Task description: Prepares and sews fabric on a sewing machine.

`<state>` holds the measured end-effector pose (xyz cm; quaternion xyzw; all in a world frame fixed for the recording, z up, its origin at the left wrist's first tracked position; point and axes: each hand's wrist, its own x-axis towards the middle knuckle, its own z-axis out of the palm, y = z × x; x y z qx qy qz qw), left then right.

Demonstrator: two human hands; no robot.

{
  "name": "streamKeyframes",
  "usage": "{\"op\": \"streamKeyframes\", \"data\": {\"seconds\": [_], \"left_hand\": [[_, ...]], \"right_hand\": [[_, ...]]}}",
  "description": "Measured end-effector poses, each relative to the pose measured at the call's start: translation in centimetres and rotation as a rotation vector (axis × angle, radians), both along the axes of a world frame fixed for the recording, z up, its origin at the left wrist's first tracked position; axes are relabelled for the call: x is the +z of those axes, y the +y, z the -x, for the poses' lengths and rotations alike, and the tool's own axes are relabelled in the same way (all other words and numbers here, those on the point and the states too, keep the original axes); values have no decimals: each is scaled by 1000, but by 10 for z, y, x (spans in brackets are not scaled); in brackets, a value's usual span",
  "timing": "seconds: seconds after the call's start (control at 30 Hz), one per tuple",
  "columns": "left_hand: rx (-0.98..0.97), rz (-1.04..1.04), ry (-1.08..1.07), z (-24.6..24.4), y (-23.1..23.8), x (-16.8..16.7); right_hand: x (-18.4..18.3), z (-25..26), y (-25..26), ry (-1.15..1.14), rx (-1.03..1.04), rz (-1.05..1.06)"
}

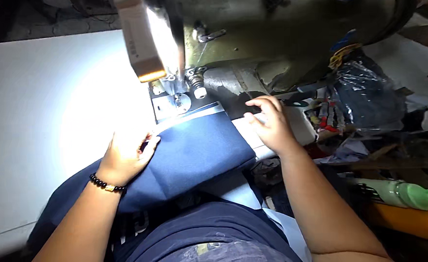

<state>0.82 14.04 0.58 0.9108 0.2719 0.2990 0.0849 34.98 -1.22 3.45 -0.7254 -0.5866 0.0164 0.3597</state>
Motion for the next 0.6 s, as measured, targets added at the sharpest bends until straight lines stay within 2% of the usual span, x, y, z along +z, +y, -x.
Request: {"op": "streamKeyframes", "data": {"seconds": [0.13, 0.33, 0.43, 0.6], "left_hand": [[-84, -63, -70, 0, 0, 0], [-137, -116, -73, -1, 0, 3], [-166, -121, -79, -1, 1, 3], [-123, -168, -62, -1, 1, 2]], "right_hand": [[-2, 27, 40, 8, 309, 87], [-7, 35, 57, -31, 305, 183], [-10, 37, 54, 4, 263, 106], [-24, 34, 53, 39, 293, -201]]}}
